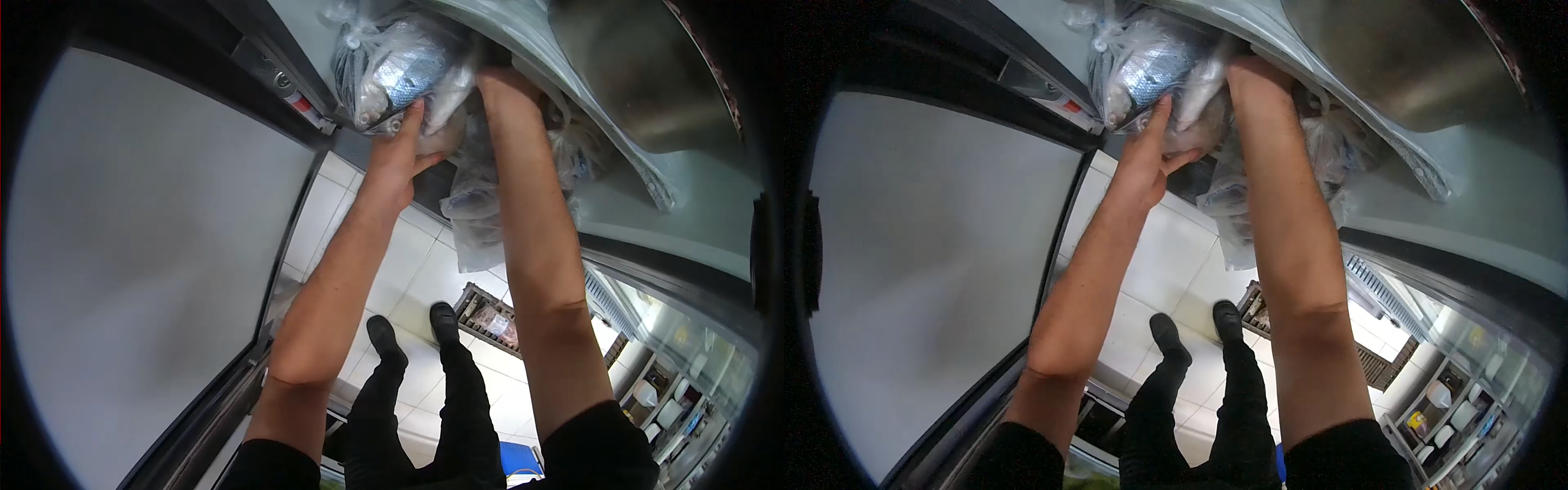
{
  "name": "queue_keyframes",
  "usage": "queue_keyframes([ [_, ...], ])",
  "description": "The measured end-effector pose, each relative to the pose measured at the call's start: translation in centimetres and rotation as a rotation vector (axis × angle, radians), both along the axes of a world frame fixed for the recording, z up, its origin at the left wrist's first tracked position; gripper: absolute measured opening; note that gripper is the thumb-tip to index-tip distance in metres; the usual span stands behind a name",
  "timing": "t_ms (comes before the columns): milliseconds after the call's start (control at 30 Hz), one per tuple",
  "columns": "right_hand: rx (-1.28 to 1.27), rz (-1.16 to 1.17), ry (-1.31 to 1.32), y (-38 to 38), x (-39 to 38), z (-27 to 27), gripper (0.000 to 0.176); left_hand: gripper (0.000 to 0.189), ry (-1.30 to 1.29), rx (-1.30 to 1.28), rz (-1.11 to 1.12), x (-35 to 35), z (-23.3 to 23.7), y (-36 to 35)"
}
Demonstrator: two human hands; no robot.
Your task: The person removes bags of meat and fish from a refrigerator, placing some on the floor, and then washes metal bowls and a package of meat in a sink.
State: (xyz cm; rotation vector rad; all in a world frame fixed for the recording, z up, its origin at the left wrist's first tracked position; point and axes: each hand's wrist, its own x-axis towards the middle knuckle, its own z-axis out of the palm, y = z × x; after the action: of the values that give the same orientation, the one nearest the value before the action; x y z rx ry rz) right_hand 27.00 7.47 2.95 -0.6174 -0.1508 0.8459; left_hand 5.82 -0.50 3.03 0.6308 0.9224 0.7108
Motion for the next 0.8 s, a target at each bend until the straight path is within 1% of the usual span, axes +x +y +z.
queue_keyframes([
  [100, -0.046, 0.046, 0.003, -0.4, -0.2, -0.7, 0.038, 0.079, 0.029, -0.007, 0.02, -0.5, 0.1, -0.1],
  [133, -0.07, 0.066, 0.0, -0.7, -0.3, -0.7, 0.038, 0.086, 0.048, 0.027, -0.043, -1.4, 0.2, -0.1],
  [200, -0.105, 0.109, 0.02, -1.5, -0.4, -1.2, 0.037, 0.091, 0.14, 0.02, -0.136, -2.6, -0.4, 0.5],
  [233, -0.128, 0.139, 0.022, -2.4, -0.3, -1.4, 0.036, 0.093, 0.185, 0.021, -0.191, -3.1, -0.6, 0.9],
  [267, -0.147, 0.161, 0.039, -3.8, -1.1, -0.8, 0.036, 0.1, 0.21, 0.03, -0.264, -3.8, -0.6, 0.9],
  [300, -0.196, 0.178, 0.028, -5.3, -2.2, -0.7, 0.035, 0.101, 0.206, 0.032, -0.241, -4.2, -0.9, 0.8],
  [333, -0.276, 0.174, -0.024, -7.6, -4.6, 1.0, 0.035, 0.102, 0.199, 0.028, -0.224, -4.4, -1.3, 0.2],
  [367, -0.448, 0.133, -0.11, -10.8, -8.1, 4.6, 0.038, 0.103, 0.189, 0.027, -0.21, -4.3, -1.6, -0.2],
  [400, -0.339, 0.064, -0.377, -14.0, -9.5, 3.4, 0.041, 0.104, 0.192, 0.035, -0.224, -4.3, -1.7, -0.5],
  [467, -0.638, 0.009, -0.779, -20.4, -12.9, 7.1, 0.043, 0.107, 0.22, 0.046, -0.234, -4.8, -2.3, -1.2],
  [533, -0.594, -0.141, -1.137, -26.0, -12.5, 4.4, 0.044, 0.108, 0.278, 0.032, -0.219, -5.8, -2.5, -3.6],
  [600, -0.672, -0.217, -1.165, -30.7, -12.3, 3.3, 0.044, 0.108, 0.352, 0.016, -0.196, -6.3, -3.4, -5.5],
  [700, -0.833, -0.129, -1.151, -33.6, -11.2, 4.3, 0.047, 0.108, 0.326, 0.01, -0.188, -6.9, -4.7, -8.5],
  [733, -0.837, -0.135, -1.267, -33.4, -10.6, 4.9, 0.05, 0.108, 0.329, 0.015, -0.191, -6.7, -5.0, -9.3],
  [800, -0.807, -0.269, -1.598, -31.4, -8.8, 6.0, 0.051, 0.109, 0.344, 0.014, -0.191, -6.3, -5.4, -11.2],
])
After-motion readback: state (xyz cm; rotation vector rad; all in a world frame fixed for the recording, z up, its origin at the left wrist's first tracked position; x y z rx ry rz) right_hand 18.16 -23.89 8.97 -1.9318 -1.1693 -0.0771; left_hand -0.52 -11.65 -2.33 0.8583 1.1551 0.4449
